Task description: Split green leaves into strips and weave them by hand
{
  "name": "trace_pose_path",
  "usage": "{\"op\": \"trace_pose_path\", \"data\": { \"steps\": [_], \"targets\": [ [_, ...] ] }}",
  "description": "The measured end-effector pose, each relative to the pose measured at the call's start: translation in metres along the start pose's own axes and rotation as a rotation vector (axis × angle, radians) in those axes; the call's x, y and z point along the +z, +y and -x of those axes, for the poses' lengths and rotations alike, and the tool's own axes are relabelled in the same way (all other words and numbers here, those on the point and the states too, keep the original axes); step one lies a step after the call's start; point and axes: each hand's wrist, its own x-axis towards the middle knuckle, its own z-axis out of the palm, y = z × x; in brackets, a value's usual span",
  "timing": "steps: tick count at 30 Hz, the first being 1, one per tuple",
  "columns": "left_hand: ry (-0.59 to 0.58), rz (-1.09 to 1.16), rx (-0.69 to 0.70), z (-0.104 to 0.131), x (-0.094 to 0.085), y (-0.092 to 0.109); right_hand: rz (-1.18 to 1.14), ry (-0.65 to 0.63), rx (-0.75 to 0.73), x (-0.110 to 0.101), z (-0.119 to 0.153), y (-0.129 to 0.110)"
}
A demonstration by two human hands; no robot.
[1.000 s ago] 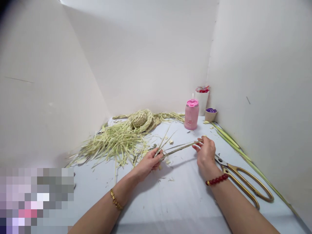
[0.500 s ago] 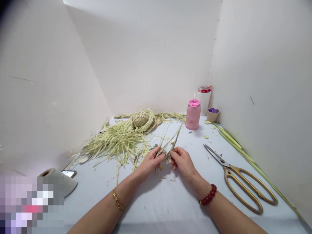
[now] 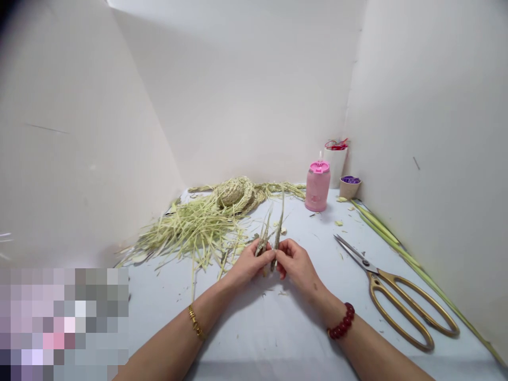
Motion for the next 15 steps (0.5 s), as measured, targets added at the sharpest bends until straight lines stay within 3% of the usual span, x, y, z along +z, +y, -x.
{"op": "trace_pose_path", "data": {
  "steps": [4,9,15],
  "targets": [
    [-0.013,-0.162,0.15,-0.0011,-0.0033,-0.0043,-0.025,-0.041,0.015,-0.0007,-0.0001,0.0001],
    [-0.013,-0.193,0.155,-0.0012,-0.0055,-0.0041,0.01,-0.05,0.013,-0.0027,-0.0006,-0.0001],
    [-0.112,-0.092,0.107,0.0018,-0.0034,0.0008,0.072,-0.063,0.0,-0.0028,-0.0006,-0.0006]
  ]
}}
